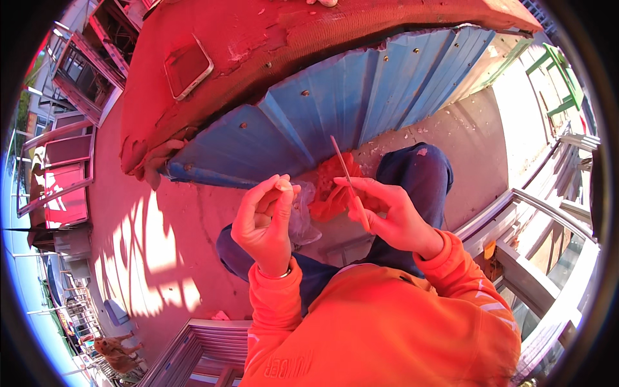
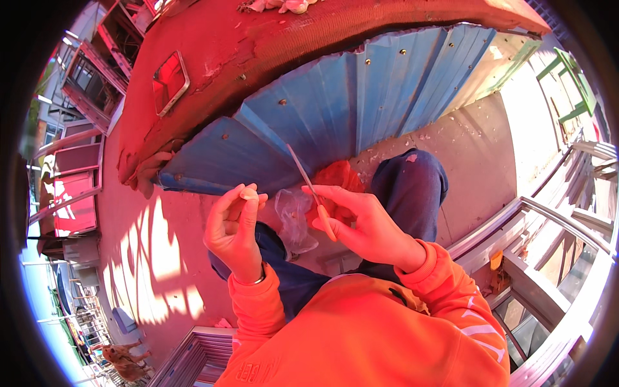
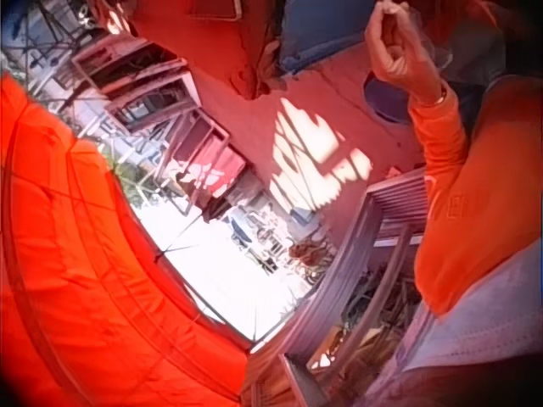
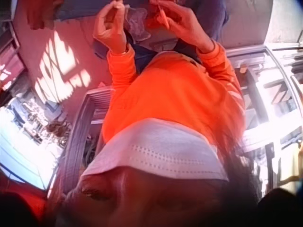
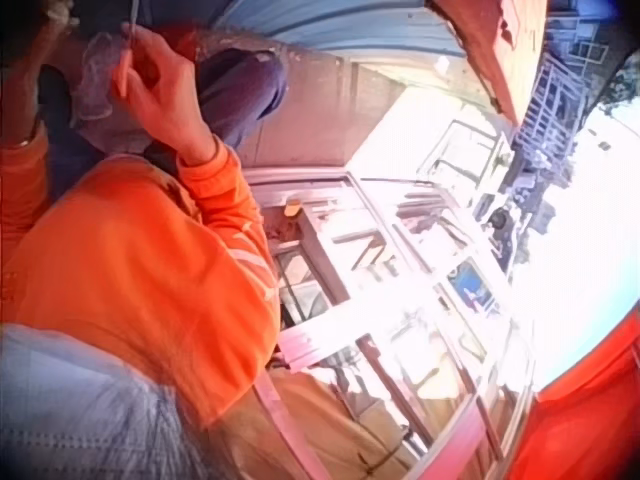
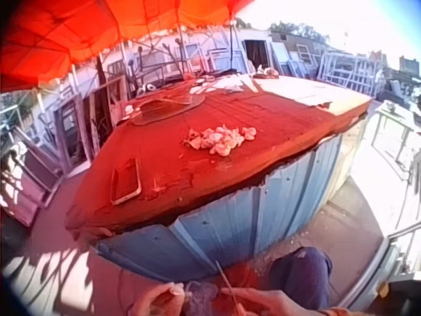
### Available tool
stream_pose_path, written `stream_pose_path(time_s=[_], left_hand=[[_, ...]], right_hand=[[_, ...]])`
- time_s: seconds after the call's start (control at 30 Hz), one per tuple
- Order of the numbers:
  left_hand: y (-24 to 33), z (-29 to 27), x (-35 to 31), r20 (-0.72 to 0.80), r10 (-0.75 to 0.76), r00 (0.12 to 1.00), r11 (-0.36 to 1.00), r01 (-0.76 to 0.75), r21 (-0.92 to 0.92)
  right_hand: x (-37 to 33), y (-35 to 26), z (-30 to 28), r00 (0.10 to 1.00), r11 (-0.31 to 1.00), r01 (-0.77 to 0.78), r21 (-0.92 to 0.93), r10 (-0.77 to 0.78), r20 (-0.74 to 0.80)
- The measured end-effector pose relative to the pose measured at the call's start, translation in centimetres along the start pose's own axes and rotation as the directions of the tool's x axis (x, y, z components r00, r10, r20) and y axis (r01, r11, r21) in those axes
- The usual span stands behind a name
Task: The person peels garlic cloves by hand and uses scissors to trim the ends. They work over a red surface, placing peeled cloves into a plastic bag and discarding skins. The task continues with repetitive peeling and trimming actions.
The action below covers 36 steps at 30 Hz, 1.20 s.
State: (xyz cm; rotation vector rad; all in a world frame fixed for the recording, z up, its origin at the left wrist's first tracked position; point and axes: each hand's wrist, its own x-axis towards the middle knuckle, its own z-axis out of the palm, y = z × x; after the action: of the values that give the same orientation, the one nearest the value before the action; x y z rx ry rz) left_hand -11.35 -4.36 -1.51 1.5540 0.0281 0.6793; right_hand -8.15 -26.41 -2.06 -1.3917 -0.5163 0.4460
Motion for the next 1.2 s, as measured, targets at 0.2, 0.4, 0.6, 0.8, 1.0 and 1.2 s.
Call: stream_pose_path(time_s=[0.2,0.4,0.6,0.8,1.0,1.2], left_hand=[[-0.1,0.0,2.6,0.031,0.01,0.999,1.0,-0.01,-0.028],[-0.6,1.1,5.7,0.152,-0.02,0.988,0.989,0.042,-0.143],[-2.6,0.8,7.8,0.242,-0.062,0.968,0.975,0.111,-0.195],[-5.1,-0.2,8.3,0.219,-0.016,0.976,0.992,0.043,-0.122],[-6.3,-0.2,7.6,0.218,0.092,0.972,0.996,-0.086,-0.036],[-7.3,-0.5,7.5,0.213,0.145,0.966,0.989,-0.151,0.008]], right_hand=[[7.4,-5.8,-7.4,0.865,0.826,0.237,-0.512,-0.42,-0.275],[18.8,-12.4,-20.0,0.581,-0.042,-0.081,-0.996,-0.814,-0.013],[23.0,-12.5,-23.3,0.608,-0.051,-0.034,-0.998,-0.794,0.02],[14.7,-7.4,-4.0,0.92,0.764,0.308,-0.567,-0.39,-0.026],[15.0,-1.7,-0.6,0.967,0.909,0.255,-0.329,-0.241,0.084],[15.7,0.3,-0.5,0.967,0.933,0.255,-0.253,-0.246,0.068]])
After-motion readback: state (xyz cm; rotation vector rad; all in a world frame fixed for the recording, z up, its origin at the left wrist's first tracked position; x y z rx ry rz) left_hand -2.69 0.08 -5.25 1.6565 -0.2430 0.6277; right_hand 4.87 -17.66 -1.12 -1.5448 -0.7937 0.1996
